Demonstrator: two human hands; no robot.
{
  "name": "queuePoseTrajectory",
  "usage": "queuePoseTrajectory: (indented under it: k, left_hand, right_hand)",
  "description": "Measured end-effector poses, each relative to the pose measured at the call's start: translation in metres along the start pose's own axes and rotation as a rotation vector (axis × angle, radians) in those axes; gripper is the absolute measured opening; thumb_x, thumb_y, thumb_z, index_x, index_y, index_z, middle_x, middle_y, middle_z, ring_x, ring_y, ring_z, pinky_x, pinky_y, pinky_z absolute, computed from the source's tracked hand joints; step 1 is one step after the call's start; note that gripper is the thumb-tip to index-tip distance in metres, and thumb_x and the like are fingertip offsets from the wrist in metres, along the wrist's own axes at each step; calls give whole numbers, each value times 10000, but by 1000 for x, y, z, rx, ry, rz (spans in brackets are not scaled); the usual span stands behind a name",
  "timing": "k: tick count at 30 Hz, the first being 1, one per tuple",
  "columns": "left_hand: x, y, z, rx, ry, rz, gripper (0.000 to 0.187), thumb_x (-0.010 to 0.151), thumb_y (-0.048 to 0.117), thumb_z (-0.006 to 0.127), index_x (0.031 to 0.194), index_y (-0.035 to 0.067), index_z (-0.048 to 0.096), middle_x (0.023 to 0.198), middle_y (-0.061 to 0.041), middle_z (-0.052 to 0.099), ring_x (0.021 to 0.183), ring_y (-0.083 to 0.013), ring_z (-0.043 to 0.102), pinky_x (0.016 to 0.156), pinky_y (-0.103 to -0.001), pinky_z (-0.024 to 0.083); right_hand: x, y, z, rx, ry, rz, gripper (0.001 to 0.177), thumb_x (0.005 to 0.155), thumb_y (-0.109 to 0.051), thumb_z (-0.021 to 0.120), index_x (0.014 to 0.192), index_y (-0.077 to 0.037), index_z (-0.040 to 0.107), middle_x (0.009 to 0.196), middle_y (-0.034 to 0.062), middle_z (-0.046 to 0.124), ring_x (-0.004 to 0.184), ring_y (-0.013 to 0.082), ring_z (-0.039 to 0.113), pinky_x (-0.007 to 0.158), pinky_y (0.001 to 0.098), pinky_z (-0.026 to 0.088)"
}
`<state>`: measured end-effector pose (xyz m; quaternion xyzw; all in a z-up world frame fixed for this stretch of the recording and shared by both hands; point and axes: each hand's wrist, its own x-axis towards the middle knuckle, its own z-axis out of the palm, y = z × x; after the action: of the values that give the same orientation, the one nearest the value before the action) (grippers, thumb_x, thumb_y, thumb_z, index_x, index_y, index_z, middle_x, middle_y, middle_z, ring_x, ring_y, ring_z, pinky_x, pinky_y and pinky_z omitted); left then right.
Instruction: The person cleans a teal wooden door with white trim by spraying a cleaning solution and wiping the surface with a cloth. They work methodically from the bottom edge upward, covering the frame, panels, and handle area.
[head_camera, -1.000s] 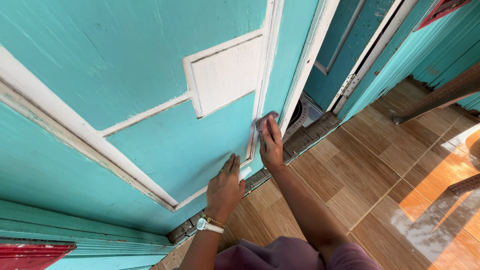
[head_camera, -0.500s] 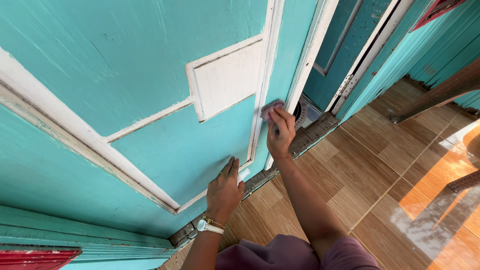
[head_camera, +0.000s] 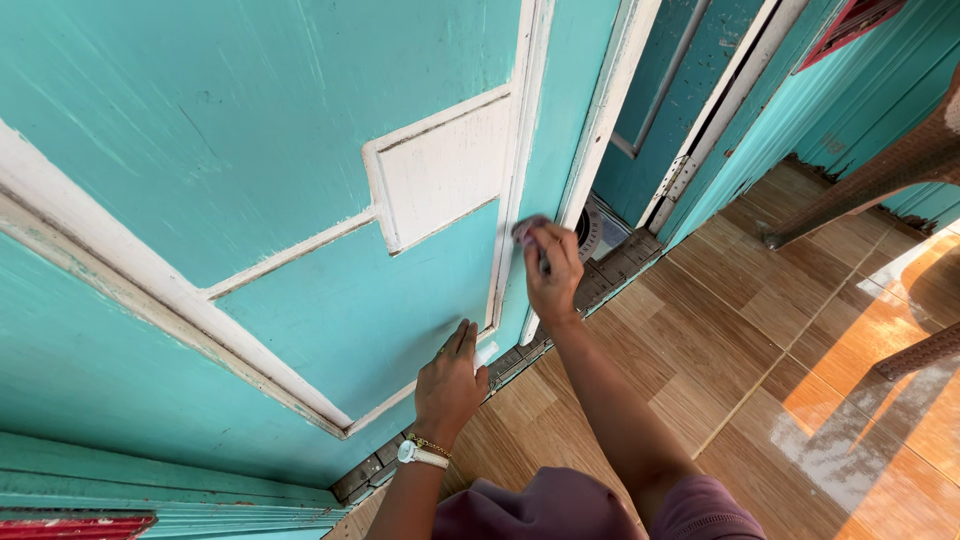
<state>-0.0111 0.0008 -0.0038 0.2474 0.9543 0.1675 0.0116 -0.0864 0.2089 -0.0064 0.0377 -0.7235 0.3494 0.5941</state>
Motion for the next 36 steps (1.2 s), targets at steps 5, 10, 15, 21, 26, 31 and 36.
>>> queuePoseTrajectory:
  k: [5,10,15,21,26,31,36]
  left_hand:
    - [1,1,4,5,-18,-7,663,852,214,700,1453,63,465,1524,-94,483,1221,-278,622,929,-390,562]
    - [5,-2,8,-1,9,2,675,835,198,700,1455,62,470,1521,-97,492,1199,-277,639,927,-383,568]
    - [1,-4,5,3,36,4,652,840,190,699,1441,54,484,1505,-108,511,1199,-275,644,926,-381,571]
    - [2,4,5,-7,38,26,656,841,200,703,1441,55,481,1499,-106,514,1191,-281,643,917,-388,570]
    - [3,4,4,-18,17,11,651,847,194,692,1447,63,477,1515,-100,503,1184,-280,647,923,-389,571]
    - [2,2,1,-17,81,35,654,829,191,696,1436,59,491,1492,-117,517,1214,-287,639,929,-390,570]
    - [1,4,1,-21,29,20,644,850,193,689,1445,59,481,1500,-110,513,1195,-288,639,931,-396,563]
  right_hand:
    - [34,11,11,40,75,30,208,924,61,749,1122,-1,734,1143,110,675,963,210,713,786,276,631]
    - [52,12,5,-4,71,5,256,906,86,731,1149,5,732,1137,103,655,975,225,687,825,307,597]
    - [-11,-3,-2,54,-17,33,287,890,81,755,1159,-14,725,1176,105,648,1024,238,704,855,302,628]
    - [57,-2,7,21,115,-46,303,873,121,765,1146,-8,739,1141,82,656,988,214,681,808,293,594]
    - [59,1,7,-22,148,-99,348,865,123,760,1177,-26,718,1164,90,645,1025,217,687,856,271,617]
    - [-20,-9,2,-38,-18,30,382,880,86,764,1244,-19,715,1213,152,607,1058,248,639,880,306,581]
    - [32,0,8,-40,115,41,339,950,64,721,1269,-52,716,1256,108,604,1115,246,660,929,299,615]
